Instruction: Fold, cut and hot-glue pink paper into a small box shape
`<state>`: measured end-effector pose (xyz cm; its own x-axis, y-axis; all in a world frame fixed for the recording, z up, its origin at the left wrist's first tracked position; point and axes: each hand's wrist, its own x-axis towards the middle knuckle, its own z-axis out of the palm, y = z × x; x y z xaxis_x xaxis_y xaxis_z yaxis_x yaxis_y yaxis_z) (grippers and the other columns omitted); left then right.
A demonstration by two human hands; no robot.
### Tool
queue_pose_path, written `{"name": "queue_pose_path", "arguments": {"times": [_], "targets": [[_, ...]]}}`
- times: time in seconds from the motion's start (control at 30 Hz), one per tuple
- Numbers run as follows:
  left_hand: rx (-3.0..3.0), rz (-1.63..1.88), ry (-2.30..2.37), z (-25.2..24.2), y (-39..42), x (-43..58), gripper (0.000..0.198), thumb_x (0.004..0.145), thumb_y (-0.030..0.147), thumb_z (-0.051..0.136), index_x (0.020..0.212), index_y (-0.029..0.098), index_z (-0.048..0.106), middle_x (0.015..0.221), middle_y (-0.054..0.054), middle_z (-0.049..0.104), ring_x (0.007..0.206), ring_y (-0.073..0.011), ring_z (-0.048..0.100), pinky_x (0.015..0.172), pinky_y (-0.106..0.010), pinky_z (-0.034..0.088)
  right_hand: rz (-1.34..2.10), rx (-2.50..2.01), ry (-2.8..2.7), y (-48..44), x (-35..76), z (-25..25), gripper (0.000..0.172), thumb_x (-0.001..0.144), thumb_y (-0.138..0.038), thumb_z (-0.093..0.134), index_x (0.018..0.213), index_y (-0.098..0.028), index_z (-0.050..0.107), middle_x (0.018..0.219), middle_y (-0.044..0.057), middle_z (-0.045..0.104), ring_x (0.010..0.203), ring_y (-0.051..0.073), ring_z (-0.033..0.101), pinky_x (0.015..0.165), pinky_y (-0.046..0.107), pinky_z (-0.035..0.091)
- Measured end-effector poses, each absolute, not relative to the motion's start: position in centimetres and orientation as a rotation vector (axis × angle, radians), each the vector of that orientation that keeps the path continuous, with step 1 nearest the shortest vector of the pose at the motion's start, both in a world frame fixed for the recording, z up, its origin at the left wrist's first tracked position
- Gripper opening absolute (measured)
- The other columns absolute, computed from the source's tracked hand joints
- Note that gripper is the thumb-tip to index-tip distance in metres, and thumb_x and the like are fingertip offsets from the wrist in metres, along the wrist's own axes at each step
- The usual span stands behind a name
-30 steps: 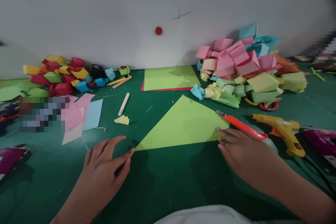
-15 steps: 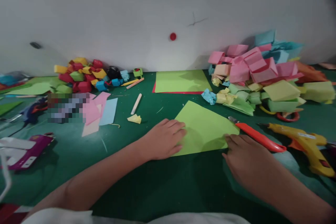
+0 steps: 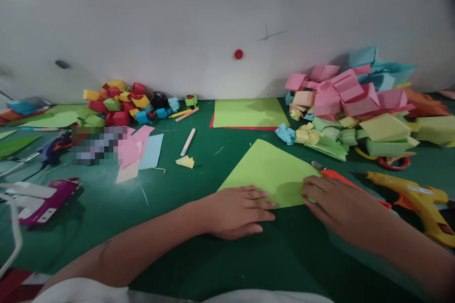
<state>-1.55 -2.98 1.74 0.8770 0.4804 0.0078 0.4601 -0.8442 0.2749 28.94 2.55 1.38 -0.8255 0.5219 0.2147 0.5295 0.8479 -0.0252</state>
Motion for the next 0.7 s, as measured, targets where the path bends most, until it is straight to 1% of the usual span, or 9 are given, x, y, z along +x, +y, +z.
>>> {"name": "queue_pose_path", "arguments": {"times": [0.1,0.17,0.2,0.3,0.4,0.47,0.5,0.6,0.7], "targets": [[2.796,0.166,0.664,2.0,-3.4,-1.2,0.044,0.105,0.04,0.041,0.137,0.016,0.06,0.152,-0.008,0.055,0.144,-0.0262,0.047,0.121,-0.041,0.035,0.079,-0.796,-2.882,2.8,29.1,1.0,0.027,0.103,-0.025,0.041,0.106,-0.021,0.067,0.114,0.011,0.07,0.108,0.028,0.066,0.099,0.05,0.049],[2.822,0.237,0.606,1.9,-3.5,-0.9,0.044,0.104,0.043,0.045,0.134,0.015,0.061,0.146,-0.009,0.061,0.136,-0.0267,0.054,0.111,-0.041,0.043,0.154,-0.822,-2.886,2.7,29.0,0.9,0.028,0.103,-0.027,0.043,0.116,-0.021,0.067,0.121,0.012,0.069,0.114,0.029,0.065,0.099,0.05,0.051],[2.839,0.269,0.581,1.9,-3.6,-0.8,0.044,0.103,0.043,0.046,0.133,0.015,0.062,0.144,-0.009,0.063,0.132,-0.0264,0.057,0.107,-0.041,0.045,0.187,-0.836,-2.888,2.6,29.0,0.9,0.03,0.103,-0.028,0.043,0.12,-0.021,0.067,0.125,0.012,0.068,0.116,0.029,0.064,0.098,0.05,0.052],[2.894,0.304,0.581,1.6,-3.6,-0.7,0.04,0.103,0.039,0.049,0.134,0.016,0.061,0.141,-0.008,0.065,0.123,-0.0244,0.061,0.101,-0.04,0.044,0.238,-0.854,-2.909,2.7,29.4,1.4,0.034,0.102,-0.032,0.044,0.124,-0.023,0.068,0.132,0.012,0.067,0.123,0.03,0.063,0.104,0.052,0.051],[2.914,0.276,0.669,1.4,-3.5,-0.9,0.037,0.104,0.033,0.046,0.137,0.021,0.059,0.145,-0.007,0.062,0.126,-0.0227,0.059,0.104,-0.039,0.04,0.222,-0.969,-2.887,3.6,31.4,2.2,0.034,0.103,-0.032,0.044,0.124,-0.03,0.071,0.138,0.006,0.066,0.129,0.028,0.061,0.11,0.049,0.049],[2.908,0.263,0.718,1.3,-3.5,-0.9,0.036,0.105,0.032,0.044,0.136,0.023,0.06,0.147,-0.005,0.061,0.128,-0.022,0.058,0.105,-0.039,0.038,0.11,-1.159,-2.75,4.4,33.3,2.7,0.036,0.102,-0.038,0.046,0.13,-0.03,0.068,0.139,0.007,0.066,0.127,0.029,0.062,0.105,0.048,0.052],[2.905,0.267,0.733,1.3,-3.6,-0.9,0.036,0.106,0.031,0.043,0.135,0.023,0.061,0.147,-0.005,0.061,0.128,-0.022,0.058,0.105,-0.04,0.038,0.064,-1.235,-2.666,4.7,34.3,2.9,0.038,0.101,-0.04,0.046,0.13,-0.028,0.068,0.136,0.009,0.068,0.124,0.031,0.064,0.103,0.049,0.053],[2.905,0.321,0.776,1.3,-3.9,-0.6,0.034,0.104,0.027,0.047,0.134,0.021,0.063,0.143,-0.006,0.064,0.126,-0.022,0.059,0.101,-0.04,0.041,-0.021,-1.402,-2.613,5.2,36.3,2.7,0.038,0.099,-0.042,0.047,0.124,-0.026,0.07,0.123,0.013,0.073,0.113,0.034,0.068,0.095,0.051,0.055],[2.918,0.365,0.793,1.2,-4.3,-0.1,0.035,0.102,0.024,0.05,0.134,0.019,0.063,0.139,-0.007,0.066,0.124,-0.0221,0.06,0.099,-0.039,0.043,-0.005,-1.436,-2.669,4.8,36.8,1.7,0.039,0.099,-0.041,0.046,0.131,-0.026,0.064,0.127,0.012,0.071,0.113,0.032,0.068,0.093,0.048,0.055]]}}
